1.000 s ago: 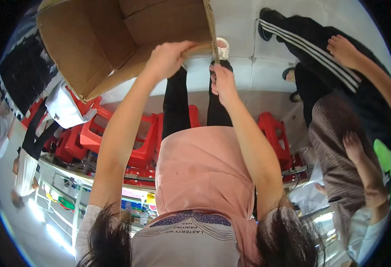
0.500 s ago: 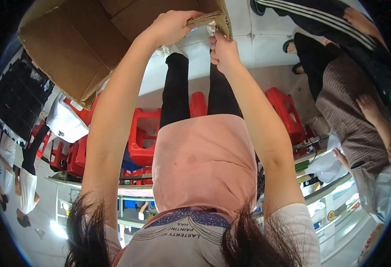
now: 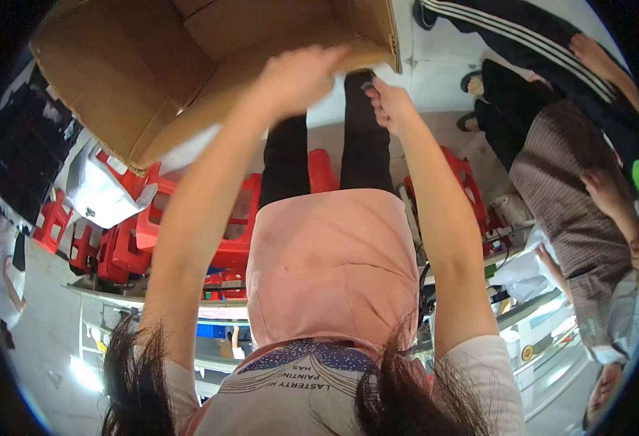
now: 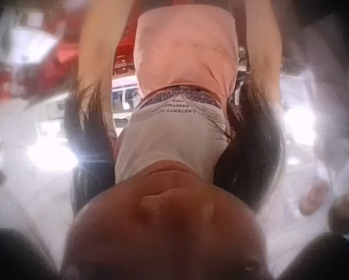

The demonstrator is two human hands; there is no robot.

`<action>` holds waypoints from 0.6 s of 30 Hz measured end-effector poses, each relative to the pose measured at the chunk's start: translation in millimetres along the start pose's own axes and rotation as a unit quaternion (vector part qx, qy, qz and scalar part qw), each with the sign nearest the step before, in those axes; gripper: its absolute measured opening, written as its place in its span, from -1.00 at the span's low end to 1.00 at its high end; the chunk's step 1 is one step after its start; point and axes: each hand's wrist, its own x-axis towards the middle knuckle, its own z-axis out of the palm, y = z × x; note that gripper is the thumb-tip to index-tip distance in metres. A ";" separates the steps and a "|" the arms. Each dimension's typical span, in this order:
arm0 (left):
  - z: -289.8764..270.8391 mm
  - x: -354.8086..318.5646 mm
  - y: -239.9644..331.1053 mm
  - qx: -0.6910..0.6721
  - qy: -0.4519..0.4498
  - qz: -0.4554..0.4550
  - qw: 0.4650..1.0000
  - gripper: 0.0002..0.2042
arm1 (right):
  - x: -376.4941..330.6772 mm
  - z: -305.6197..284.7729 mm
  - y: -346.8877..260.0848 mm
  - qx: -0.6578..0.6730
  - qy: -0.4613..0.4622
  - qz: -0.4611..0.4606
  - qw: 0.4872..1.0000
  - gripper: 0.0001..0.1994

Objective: Packing small plastic-wrapped components from trays into a larger cardboard shipping box using a tape dispenser.

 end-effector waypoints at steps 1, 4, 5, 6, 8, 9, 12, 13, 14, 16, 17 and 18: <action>13.8 -26.0 2.4 -0.008 -0.003 0.006 1.000 -0.42 | -5.8 -2.4 12.3 0.020 0.012 -0.006 1.000 -0.70; 37.3 -91.4 -22.1 0.020 0.181 0.011 0.983 -0.37 | -17.9 -5.7 53.4 0.119 0.025 0.048 0.991 -0.68; 31.2 -112.0 -40.5 0.038 0.200 -0.011 0.979 -0.37 | -30.5 10.6 59.5 0.148 0.009 0.074 0.986 -0.68; 19.3 -131.9 -60.8 0.045 0.160 -0.078 0.983 -0.38 | -43.2 27.6 65.8 0.172 -0.001 0.105 0.979 -0.68; 7.0 -179.1 -106.4 0.082 0.153 -0.133 0.976 -0.48 | -54.7 65.1 86.1 0.177 -0.095 0.137 0.970 -0.67; 11.1 -191.2 -132.5 0.125 0.194 -0.117 0.966 -0.57 | -67.8 93.2 87.2 0.143 -0.119 0.160 0.970 -0.67; 22.2 -185.1 -171.0 0.167 0.027 -0.134 0.976 -0.82 | -85.0 160.4 97.5 0.124 -0.197 0.192 0.953 -0.69; 21.8 -176.4 -173.2 0.167 0.060 -0.107 0.978 -0.88 | -86.3 177.1 104.7 0.130 -0.187 0.185 0.956 -0.69; 20.0 -161.6 -173.0 0.167 0.095 -0.076 0.978 -0.92 | -83.3 189.0 112.3 0.157 -0.159 0.181 0.958 -0.70; -6.6 -129.9 -160.8 0.073 0.133 -0.039 0.988 -0.87 | -73.1 205.0 129.4 0.224 -0.093 0.166 0.956 -0.71; -6.2 -112.7 -152.1 0.060 0.116 -0.038 0.991 -0.81 | -69.0 215.2 133.0 0.235 -0.077 0.155 0.957 -0.72; -6.2 -97.5 -137.1 0.020 0.097 -0.010 0.995 -0.73 | -63.8 222.3 138.1 0.249 -0.058 0.145 0.956 -0.72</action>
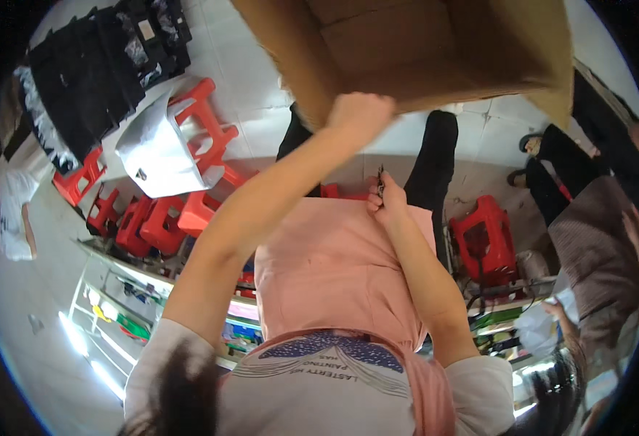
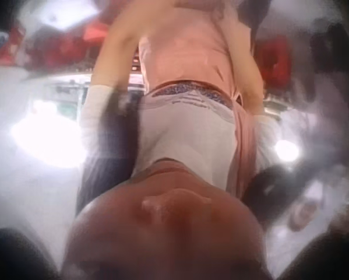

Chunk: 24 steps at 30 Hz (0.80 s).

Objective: Packing small plastic-wrapped components from trays into a larger cardboard shipping box using a tape dispenser.

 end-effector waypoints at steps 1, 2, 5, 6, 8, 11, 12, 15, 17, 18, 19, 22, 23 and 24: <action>-0.7 4.4 10.8 -0.042 -0.027 0.023 0.998 -0.65 | 3.4 1.3 10.4 0.020 0.016 -0.009 1.000 -0.73; -2.7 1.8 8.1 -0.032 -0.074 0.057 0.995 -0.57 | 6.0 6.9 22.0 0.045 0.019 -0.062 0.997 -0.73; -17.7 14.0 -3.2 0.053 -0.272 0.171 0.946 -0.31 | 13.7 20.9 41.8 0.106 0.036 -0.114 0.987 -0.75; -9.1 11.0 -8.5 0.029 -0.268 0.186 0.945 -0.33 | 12.6 25.3 48.7 0.139 0.064 -0.128 0.980 -0.75; -7.4 8.0 -9.2 0.005 -0.282 0.206 0.937 -0.37 | 11.9 31.8 57.4 0.216 0.117 -0.154 0.957 -0.76; -20.1 14.6 0.4 0.053 -0.335 0.206 0.918 -0.39 | 7.5 27.5 61.3 0.297 0.157 -0.151 0.930 -0.71; -21.7 16.1 5.9 0.108 -0.348 0.195 0.910 -0.37 | 16.8 19.3 66.2 0.307 0.154 -0.155 0.926 -0.69; -21.9 16.3 48.5 0.200 -0.378 0.163 0.889 -0.28 | 52.2 -3.5 76.0 0.139 0.177 -0.222 0.949 -0.67; -2.8 18.7 61.7 0.215 -0.374 0.160 0.888 -0.20 | 57.9 -5.6 63.2 0.103 0.164 -0.257 0.947 -0.66; 16.1 28.7 61.6 0.211 -0.360 0.166 0.893 -0.15 | 59.1 -4.6 50.4 0.030 0.172 -0.262 0.949 -0.62; 33.6 35.1 61.5 0.205 -0.350 0.175 0.897 -0.10 | 59.7 -3.0 40.5 -0.041 0.180 -0.262 0.947 -0.58; 61.1 48.7 51.4 0.101 -0.358 0.150 0.916 -0.10 | 67.1 14.5 24.2 -0.105 0.197 -0.325 0.919 -0.59; 61.7 55.6 45.8 0.055 -0.379 0.138 0.913 -0.15 | 68.7 21.0 22.5 -0.133 0.207 -0.347 0.905 -0.60; 57.7 54.7 43.4 -0.014 -0.403 0.110 0.908 -0.21 | 70.9 26.1 22.2 -0.159 0.221 -0.366 0.890 -0.61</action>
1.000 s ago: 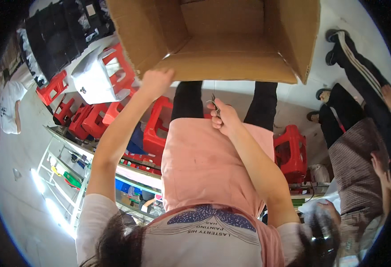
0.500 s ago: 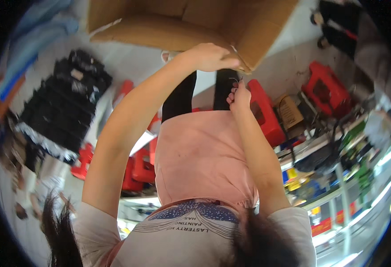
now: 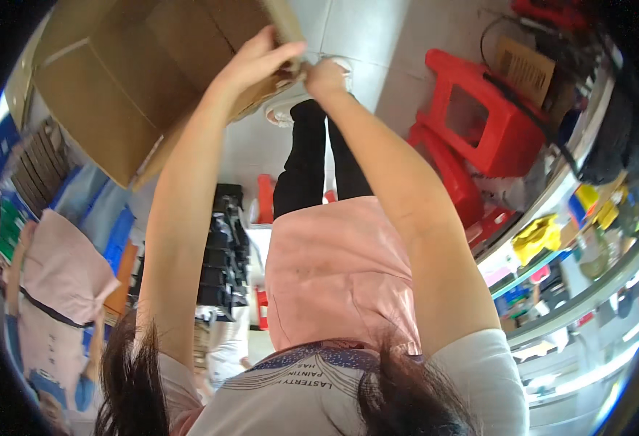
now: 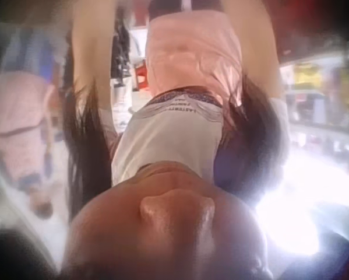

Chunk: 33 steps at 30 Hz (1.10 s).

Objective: Packing small plastic-wrapped components from trays into a larger cardboard shipping box using a tape dispenser.

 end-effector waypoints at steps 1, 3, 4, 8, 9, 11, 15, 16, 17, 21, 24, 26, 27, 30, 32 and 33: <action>-0.1 -11.1 1.6 -0.076 -0.015 -0.003 0.997 -0.28 | -3.2 4.1 -2.9 0.016 0.028 -0.015 0.999 -0.61; 3.0 -30.8 30.5 -0.104 -0.021 -0.056 0.993 -0.35 | 1.0 9.8 -2.3 0.152 0.030 0.174 0.972 -0.61; 0.6 -32.3 19.1 -0.115 0.010 -0.076 0.990 -0.30 | -7.0 7.9 -9.9 0.192 0.027 0.186 0.963 -0.60; 11.5 -32.6 18.7 -0.099 0.068 -0.127 0.985 -0.21 | -22.9 -5.1 -7.3 0.241 0.036 0.159 0.957 -0.60; 11.8 -31.2 22.4 -0.080 0.061 -0.146 0.984 -0.19 | -24.7 -9.4 -6.4 0.248 0.034 0.144 0.957 -0.60; 11.2 -27.3 30.6 -0.045 0.048 -0.182 0.981 -0.17 | -29.0 -18.6 -3.3 0.246 0.017 0.125 0.961 -0.61; 22.1 -24.8 59.1 -0.003 0.038 -0.180 0.983 -0.12 | -46.9 -53.0 -9.3 0.201 -0.042 0.070 0.976 -0.63; 23.1 -24.1 61.2 -0.004 0.041 -0.180 0.983 -0.11 | -48.5 -58.6 -11.4 0.191 -0.046 0.064 0.978 -0.63; 22.6 -23.5 62.0 -0.006 0.045 -0.180 0.983 -0.10 | -49.0 -61.2 -12.6 0.180 -0.051 0.059 0.981 -0.63; 23.0 -15.6 59.9 -0.041 0.038 -0.175 0.983 -0.08 | -39.2 -63.5 -8.8 0.180 -0.042 0.045 0.982 -0.64; 26.4 -15.4 60.9 -0.065 0.044 -0.170 0.982 -0.09 | -42.4 -82.4 -13.1 0.124 -0.046 0.037 0.991 -0.65; 26.8 -16.9 57.6 -0.095 0.054 -0.163 0.980 -0.18 | -42.5 -84.6 -15.0 0.084 -0.036 0.020 0.996 -0.65; 27.0 -16.9 55.0 -0.117 0.062 -0.155 0.979 -0.26 | -41.1 -86.2 -16.3 0.064 -0.028 0.011 0.998 -0.65; 27.8 -18.3 55.4 -0.147 0.063 -0.147 0.976 -0.36 | -26.2 -79.9 -18.7 0.047 -0.094 0.036 0.994 -0.66; 31.5 -18.3 54.4 -0.139 0.074 -0.136 0.978 -0.37 | -22.4 -82.8 -18.7 0.015 -0.079 0.012 0.997 -0.67; 32.5 -15.7 50.8 -0.121 0.063 -0.121 0.983 -0.36 | -20.7 -85.6 -19.1 0.001 -0.070 0.000 0.998 -0.67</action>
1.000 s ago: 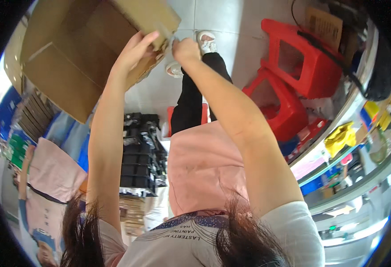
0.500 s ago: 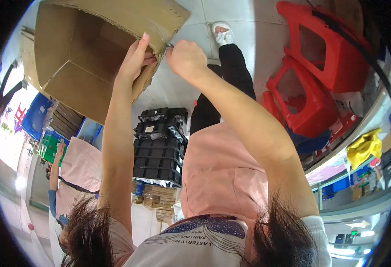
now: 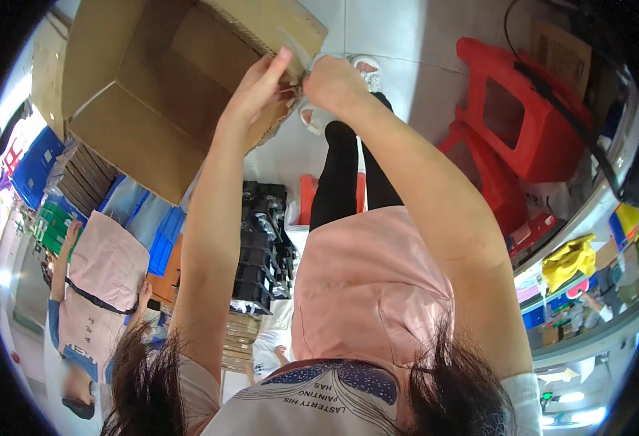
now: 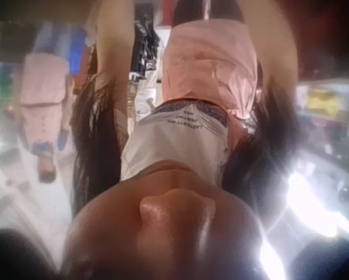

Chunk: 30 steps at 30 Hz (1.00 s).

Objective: Packing small plastic-wrapped components from trays into a larger cardboard shipping box using a tape dispenser.

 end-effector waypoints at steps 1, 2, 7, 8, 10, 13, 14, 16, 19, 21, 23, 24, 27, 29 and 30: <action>-1.0 4.5 -4.1 0.018 -0.010 0.015 1.000 -0.35 | 3.8 -3.4 -2.5 -0.013 -0.019 0.000 1.000 -0.70; -2.0 9.0 -8.8 0.035 -0.020 0.030 0.999 -0.34 | 5.9 -6.0 -6.3 -0.036 -0.027 0.007 0.999 -0.70; 0.8 20.4 -25.1 0.068 -0.033 0.032 0.997 -0.16 | 11.2 -3.3 -7.5 -0.091 -0.022 0.030 0.995 -0.72; 2.8 21.9 -27.8 0.080 -0.026 0.029 0.996 -0.13 | 10.0 -0.8 -3.2 -0.087 -0.010 0.032 0.996 -0.72; 3.3 25.0 -33.4 0.109 -0.009 0.022 0.994 -0.06 | 5.6 4.8 -1.4 -0.075 0.014 0.033 0.996 -0.72; 6.7 21.2 -36.3 0.118 -0.006 0.036 0.992 -0.03 | -9.6 11.5 2.0 -0.021 0.034 0.113 0.993 -0.74; 8.2 19.1 -35.9 0.124 -0.009 0.039 0.992 -0.05 | -12.2 14.3 1.8 -0.033 0.045 0.107 0.993 -0.73; 5.3 14.1 -42.2 0.101 -0.004 0.044 0.994 -0.10 | -15.6 23.8 1.3 -0.049 0.065 0.100 0.992 -0.73; -0.8 -2.7 -46.3 0.103 -0.014 0.043 0.994 -0.19 | -17.1 14.3 20.5 -0.046 0.051 0.104 0.992 -0.70; 3.8 -14.6 -55.1 0.109 -0.034 0.000 0.993 -0.25 | -16.3 3.9 45.0 -0.005 0.036 0.113 0.993 -0.66; 6.7 -20.4 -65.5 0.101 -0.023 0.001 0.995 -0.25 | -12.8 19.2 67.2 0.020 0.052 0.109 0.992 -0.62; 5.8 -21.9 -68.7 0.096 -0.014 -0.001 0.995 -0.26 | -10.3 32.4 77.1 0.033 0.058 0.105 0.992 -0.60; 6.5 -28.4 -61.0 0.092 -0.020 -0.003 0.996 -0.25 | -27.6 57.4 66.4 0.158 -0.005 0.096 0.983 -0.57; 3.3 -31.2 -50.9 0.086 -0.033 -0.053 0.994 -0.25 | -39.6 57.8 48.0 0.155 -0.022 0.087 0.984 -0.57; 3.5 -31.7 -50.2 0.094 -0.033 -0.056 0.993 -0.21 | -43.8 59.4 43.2 0.137 -0.027 0.085 0.987 -0.58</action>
